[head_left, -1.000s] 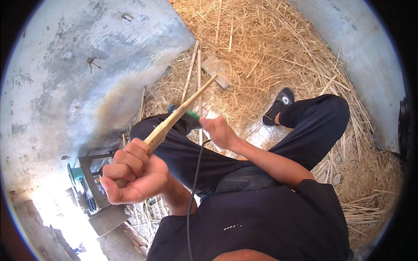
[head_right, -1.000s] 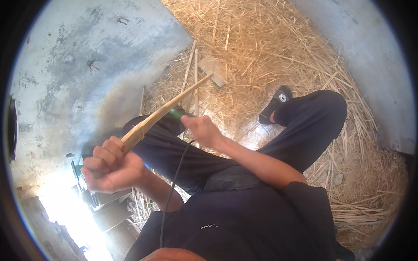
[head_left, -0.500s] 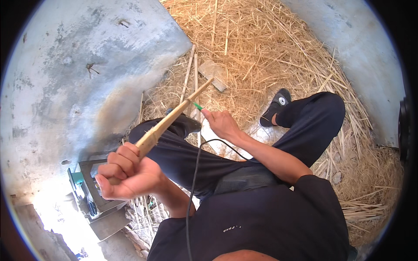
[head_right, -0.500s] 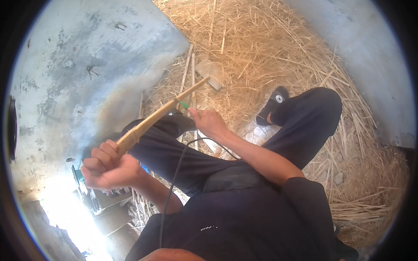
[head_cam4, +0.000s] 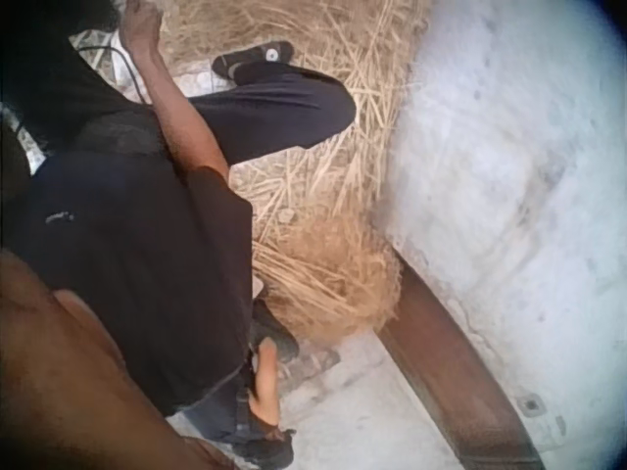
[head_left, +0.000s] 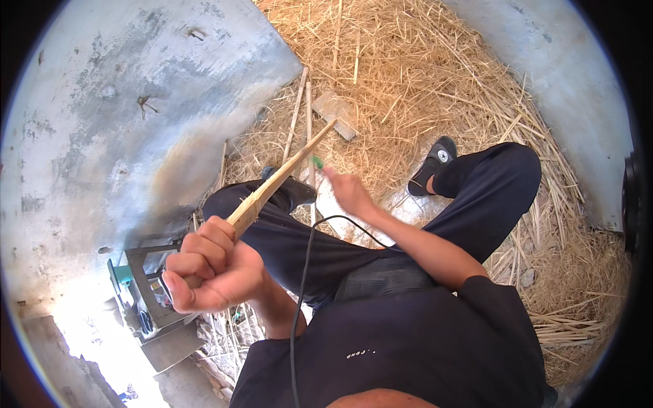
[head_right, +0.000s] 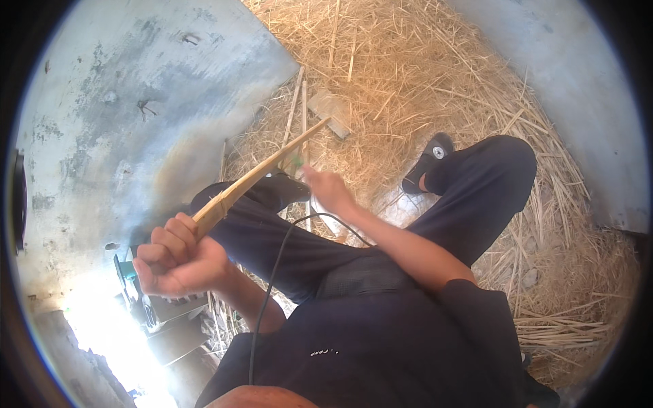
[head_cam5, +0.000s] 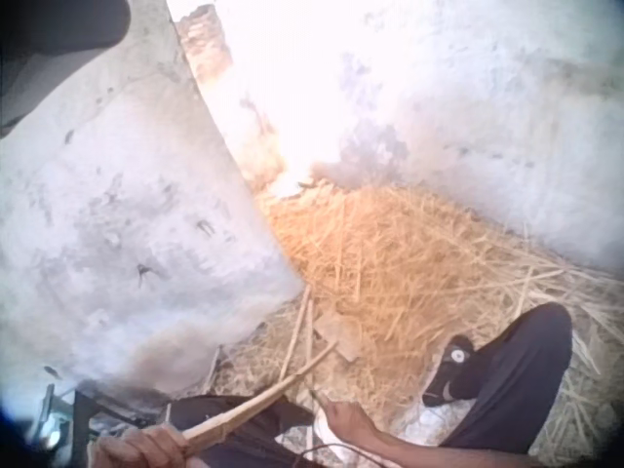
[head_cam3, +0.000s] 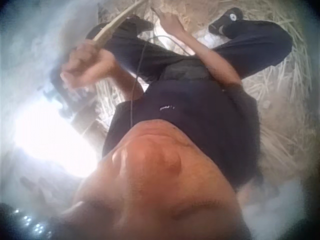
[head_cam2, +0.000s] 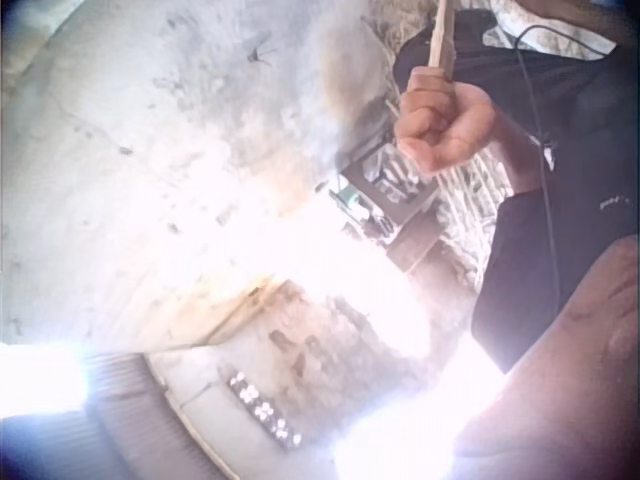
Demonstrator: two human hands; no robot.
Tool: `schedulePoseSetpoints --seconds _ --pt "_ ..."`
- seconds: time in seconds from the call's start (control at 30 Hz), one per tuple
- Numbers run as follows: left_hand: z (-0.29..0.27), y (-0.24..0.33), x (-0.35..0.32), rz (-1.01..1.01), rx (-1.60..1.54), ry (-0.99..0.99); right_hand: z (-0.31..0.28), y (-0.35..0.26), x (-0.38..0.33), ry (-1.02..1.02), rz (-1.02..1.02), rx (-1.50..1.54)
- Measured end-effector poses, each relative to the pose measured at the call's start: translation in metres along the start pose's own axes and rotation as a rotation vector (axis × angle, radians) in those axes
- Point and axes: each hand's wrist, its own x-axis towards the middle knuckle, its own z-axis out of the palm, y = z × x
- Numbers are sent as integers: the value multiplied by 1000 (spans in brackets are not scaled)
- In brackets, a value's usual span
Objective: The person is sharpening the end of a wooden stick using a small green sharpening tool. They hold the stick in the left hand and repeatedly scrape the tip with the tool held in the right hand.
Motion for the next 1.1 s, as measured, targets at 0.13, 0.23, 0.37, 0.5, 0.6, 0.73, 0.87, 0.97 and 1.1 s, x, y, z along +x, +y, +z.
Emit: schedulePoseSetpoints --seconds 0.13,0.23,0.37,0.5,0.6,0.73,0.87,0.97,1.1 --pt "0 0 2 -7 -64 -53 3 -1 1 26 189 -103" --pt "0 0 1 -13 -10 -46 4 0 0 -30 -72 200" --pt "0 0 4 -23 4 23 1 4 1 -3 352 -53" --pt "-1 0 3 -9 -20 -44 3 7 1 -79 167 -24" --pt "-2 1 1 -11 -8 -51 5 6 -3 -93 -122 258" --pt "-3 1 2 -13 -9 -37 0 0 -6 -72 206 -50" --pt "-4 0 2 -24 -116 -200 -5 -5 -9 -98 -143 74" --pt "-8 -1 7 -22 -144 -380 -7 -14 -11 66 -109 -33" --pt "-15 -5 19 -28 -218 -370 -9 -30 -20 16 -67 0"
